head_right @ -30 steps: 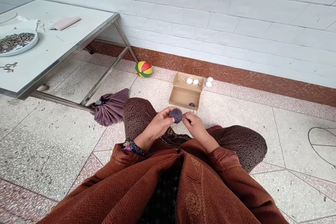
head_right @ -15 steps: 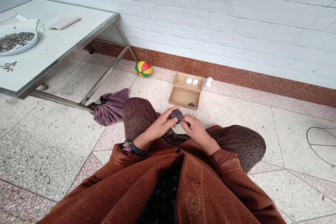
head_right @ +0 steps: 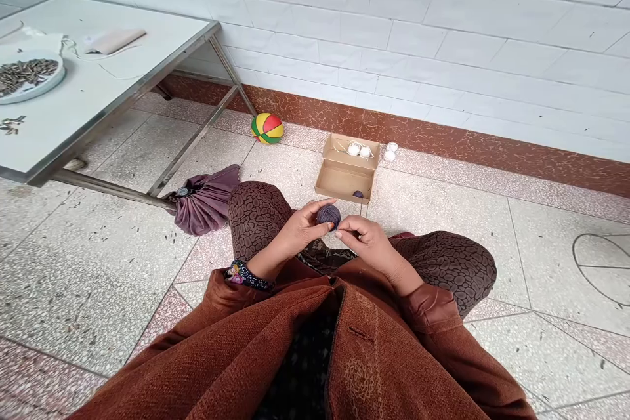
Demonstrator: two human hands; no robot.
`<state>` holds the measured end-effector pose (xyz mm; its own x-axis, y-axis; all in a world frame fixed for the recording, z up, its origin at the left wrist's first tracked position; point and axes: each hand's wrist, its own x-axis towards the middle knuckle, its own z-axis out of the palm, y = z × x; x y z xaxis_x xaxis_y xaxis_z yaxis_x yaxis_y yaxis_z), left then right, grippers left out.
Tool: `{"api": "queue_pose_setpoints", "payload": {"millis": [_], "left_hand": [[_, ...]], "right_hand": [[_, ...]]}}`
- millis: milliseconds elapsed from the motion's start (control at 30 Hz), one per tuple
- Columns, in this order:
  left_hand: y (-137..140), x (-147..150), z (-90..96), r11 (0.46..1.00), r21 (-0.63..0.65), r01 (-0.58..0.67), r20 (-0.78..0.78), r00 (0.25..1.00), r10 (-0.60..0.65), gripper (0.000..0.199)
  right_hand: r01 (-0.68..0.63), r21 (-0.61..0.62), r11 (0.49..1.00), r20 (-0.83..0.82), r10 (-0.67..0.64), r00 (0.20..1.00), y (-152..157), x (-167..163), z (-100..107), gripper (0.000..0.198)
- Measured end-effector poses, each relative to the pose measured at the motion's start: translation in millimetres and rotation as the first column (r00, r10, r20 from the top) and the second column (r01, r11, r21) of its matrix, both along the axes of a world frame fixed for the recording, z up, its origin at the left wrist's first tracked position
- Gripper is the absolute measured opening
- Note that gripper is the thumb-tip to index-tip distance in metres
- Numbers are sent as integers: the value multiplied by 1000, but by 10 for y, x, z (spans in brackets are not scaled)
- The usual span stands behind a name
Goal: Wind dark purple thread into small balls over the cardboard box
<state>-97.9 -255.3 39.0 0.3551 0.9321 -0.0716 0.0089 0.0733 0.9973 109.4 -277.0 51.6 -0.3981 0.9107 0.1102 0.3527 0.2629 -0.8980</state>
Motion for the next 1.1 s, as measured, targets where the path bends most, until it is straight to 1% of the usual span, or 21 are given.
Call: {"api": "queue_pose_setpoints", "payload": {"millis": [67, 133, 167, 233, 300, 367, 500, 567, 700, 800, 867, 933, 1000, 1100], "left_hand": [[-3, -5, 10, 994, 69, 82, -68, 995, -77, 54], [-18, 2, 31, 975, 116, 188, -79, 981, -180, 54], [-29, 10, 42, 965, 122, 231, -59, 973, -225, 56], [-54, 28, 59, 956, 81, 281, 22, 959, -284, 70], [-74, 44, 70, 958, 0, 288, 120, 951, -286, 84], [-83, 55, 78, 956, -56, 287, 190, 943, -272, 87], [-81, 76, 92, 945, -129, 299, 283, 925, -254, 65], [-82, 92, 88, 940, -198, 277, 355, 914, -195, 60], [-84, 117, 58, 917, -317, 241, 486, 872, -61, 57], [-71, 116, 38, 906, -371, 203, 514, 858, 18, 54], [-55, 103, 29, 908, -389, 158, 503, 862, 65, 53], [-35, 85, 16, 917, -387, 90, 470, 876, 112, 51], [-14, 66, -4, 936, -352, 8, 408, 901, 146, 51], [10, 54, -34, 970, -219, -108, 273, 947, 167, 54]], "right_hand": [[-8, -56, 998, -61, 5, 998, 26, 12, 77, 30], [12, -84, 996, -117, -21, 993, 75, 18, 116, 30], [30, -87, 996, -138, -42, 990, 104, 18, 118, 30], [79, -92, 993, -164, -93, 982, 157, 13, 87, 31], [130, -122, 984, -185, -151, 971, 194, 3, 20, 33], [176, -163, 971, -202, -207, 957, 212, -7, -63, 34], [215, -202, 956, -179, -252, 951, 204, -20, -226, 36], [213, -208, 955, -154, -247, 957, 181, -28, -295, 36], [183, -205, 961, -137, -214, 967, 121, -57, -405, 32], [167, -189, 968, -131, -194, 972, 87, -84, -444, 29], [165, -133, 977, -105, -179, 978, 65, -94, -434, 28], [132, -33, 991, -67, -134, 989, 33, -94, -385, 27], [51, 63, 997, -34, -49, 998, -6, -83, -293, 24], [-63, 149, 987, -6, 65, 998, -36, -55, -96, 22]]}}
